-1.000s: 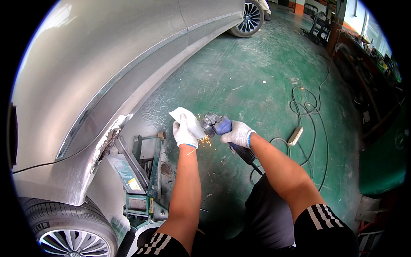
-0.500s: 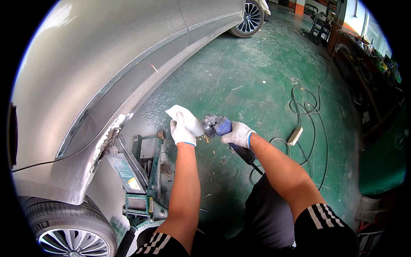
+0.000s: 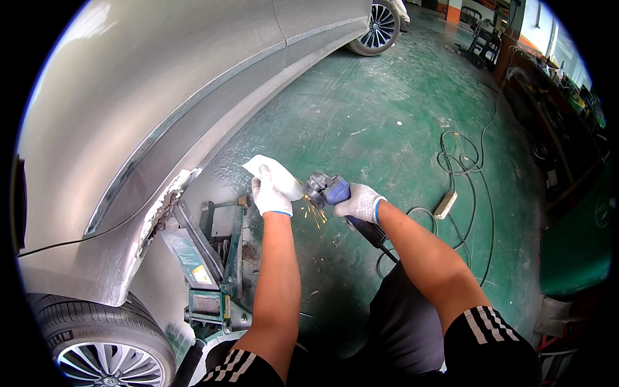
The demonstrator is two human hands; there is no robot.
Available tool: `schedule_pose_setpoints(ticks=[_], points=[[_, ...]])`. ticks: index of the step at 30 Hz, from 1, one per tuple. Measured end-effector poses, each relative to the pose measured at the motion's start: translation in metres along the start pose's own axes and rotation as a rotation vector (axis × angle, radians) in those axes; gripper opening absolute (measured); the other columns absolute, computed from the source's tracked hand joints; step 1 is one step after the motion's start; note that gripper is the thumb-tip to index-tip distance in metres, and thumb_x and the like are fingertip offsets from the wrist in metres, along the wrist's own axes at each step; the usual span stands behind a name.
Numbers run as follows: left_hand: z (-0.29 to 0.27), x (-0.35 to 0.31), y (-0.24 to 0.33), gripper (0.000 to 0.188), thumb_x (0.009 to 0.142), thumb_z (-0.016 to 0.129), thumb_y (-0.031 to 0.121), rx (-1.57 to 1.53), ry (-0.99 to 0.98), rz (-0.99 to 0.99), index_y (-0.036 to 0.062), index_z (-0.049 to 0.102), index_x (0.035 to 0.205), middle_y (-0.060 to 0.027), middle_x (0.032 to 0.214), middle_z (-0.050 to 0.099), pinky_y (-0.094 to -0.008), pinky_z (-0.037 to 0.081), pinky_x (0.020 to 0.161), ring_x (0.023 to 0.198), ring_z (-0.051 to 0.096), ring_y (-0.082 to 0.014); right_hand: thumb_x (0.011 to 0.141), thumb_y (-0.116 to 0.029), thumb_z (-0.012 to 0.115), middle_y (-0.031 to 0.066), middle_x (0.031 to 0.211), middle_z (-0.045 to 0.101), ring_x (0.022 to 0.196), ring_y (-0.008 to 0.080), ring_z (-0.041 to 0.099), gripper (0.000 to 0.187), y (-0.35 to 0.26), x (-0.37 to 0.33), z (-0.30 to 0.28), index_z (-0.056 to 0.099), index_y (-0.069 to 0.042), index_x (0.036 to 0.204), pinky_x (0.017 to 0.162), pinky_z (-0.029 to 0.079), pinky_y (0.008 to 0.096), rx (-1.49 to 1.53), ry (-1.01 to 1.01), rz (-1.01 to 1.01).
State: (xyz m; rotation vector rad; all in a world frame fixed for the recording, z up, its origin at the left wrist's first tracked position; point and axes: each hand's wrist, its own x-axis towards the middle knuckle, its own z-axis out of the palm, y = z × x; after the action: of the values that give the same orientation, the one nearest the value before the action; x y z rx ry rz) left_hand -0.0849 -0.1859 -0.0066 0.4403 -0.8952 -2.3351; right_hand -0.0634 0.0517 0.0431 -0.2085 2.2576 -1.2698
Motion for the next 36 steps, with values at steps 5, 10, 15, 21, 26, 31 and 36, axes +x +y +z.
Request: schedule_pose_setpoints(ticks=[5,10,15,21,26,31,36], points=[[-0.003,0.002,0.001,0.050,0.092,0.085,0.037,-0.137,0.055,-0.011,0.0084,0.057,0.122,-0.0066,0.115,0.068,-0.0479,0.055,0.091,0.104,0.067,-0.0250,0.073,-0.021,0.080,0.0110,0.077,0.070,0.059,0.0220,0.070,0.041,0.001,0.000,0.000,0.067,0.001,0.104,0.056,0.058,0.0381,-0.012,-0.012,0.015],[-0.003,0.000,-0.002,0.062,0.090,0.085,0.046,-0.221,0.119,-0.040,0.0103,0.054,0.130,-0.0076,0.126,0.065,-0.0528,0.052,0.097,0.114,0.063,-0.0284,0.072,-0.022,0.081,0.0108,0.078,0.070,0.058,0.0214,0.069,0.042,0.003,0.000,0.001,0.067,0.001,0.104,0.056,0.057,0.0375,0.037,-0.013,0.041],[-0.008,0.006,-0.010,0.077,0.090,0.077,0.063,-0.243,0.115,0.001,0.0139,0.052,0.144,-0.0074,0.139,0.062,-0.0549,0.044,0.112,0.130,0.057,-0.0303,0.071,-0.017,0.078,0.0099,0.074,0.073,0.062,0.0198,0.071,0.024,0.000,-0.001,-0.001,0.069,0.000,0.087,0.060,0.057,0.0349,0.009,0.000,0.055],[-0.021,0.006,0.005,0.092,0.087,0.066,0.079,-0.469,0.008,0.014,0.0196,0.046,0.154,-0.0033,0.160,0.047,-0.0522,0.028,0.127,0.149,0.040,-0.0267,0.073,-0.015,0.072,0.0091,0.064,0.070,0.058,0.0200,0.069,0.013,0.012,0.011,0.002,0.071,-0.002,0.073,0.059,0.056,0.0346,-0.017,-0.052,0.064],[-0.040,-0.006,0.054,0.079,0.095,0.071,0.063,-0.519,0.118,0.184,0.0125,0.046,0.151,-0.0090,0.146,0.051,-0.0507,0.036,0.120,0.140,0.046,-0.0270,0.072,-0.014,0.069,0.0080,0.059,0.069,0.055,0.0202,0.069,0.014,-0.026,-0.003,0.020,0.070,-0.005,0.062,0.060,0.056,0.0326,-0.248,0.001,0.109],[-0.064,-0.011,0.131,0.038,0.100,0.075,0.041,-0.512,0.189,0.304,0.0129,0.054,0.116,-0.0019,0.106,0.057,-0.0435,0.049,0.100,0.103,0.057,-0.0180,0.071,-0.027,0.077,0.0126,0.076,0.073,0.067,0.0244,0.071,0.036,0.009,0.041,0.033,0.073,0.003,0.089,0.066,0.059,0.0391,-0.191,-0.069,0.165],[-0.041,-0.017,0.193,0.051,0.103,0.072,0.038,-0.389,0.269,0.643,0.0065,0.048,0.136,-0.0109,0.129,0.057,-0.0430,0.053,0.100,0.111,0.061,-0.0219,0.069,-0.034,0.079,0.0140,0.080,0.072,0.072,0.0265,0.071,0.046,0.006,0.060,0.062,0.073,0.004,0.093,0.069,0.056,0.0403,-0.324,-0.142,0.023]])
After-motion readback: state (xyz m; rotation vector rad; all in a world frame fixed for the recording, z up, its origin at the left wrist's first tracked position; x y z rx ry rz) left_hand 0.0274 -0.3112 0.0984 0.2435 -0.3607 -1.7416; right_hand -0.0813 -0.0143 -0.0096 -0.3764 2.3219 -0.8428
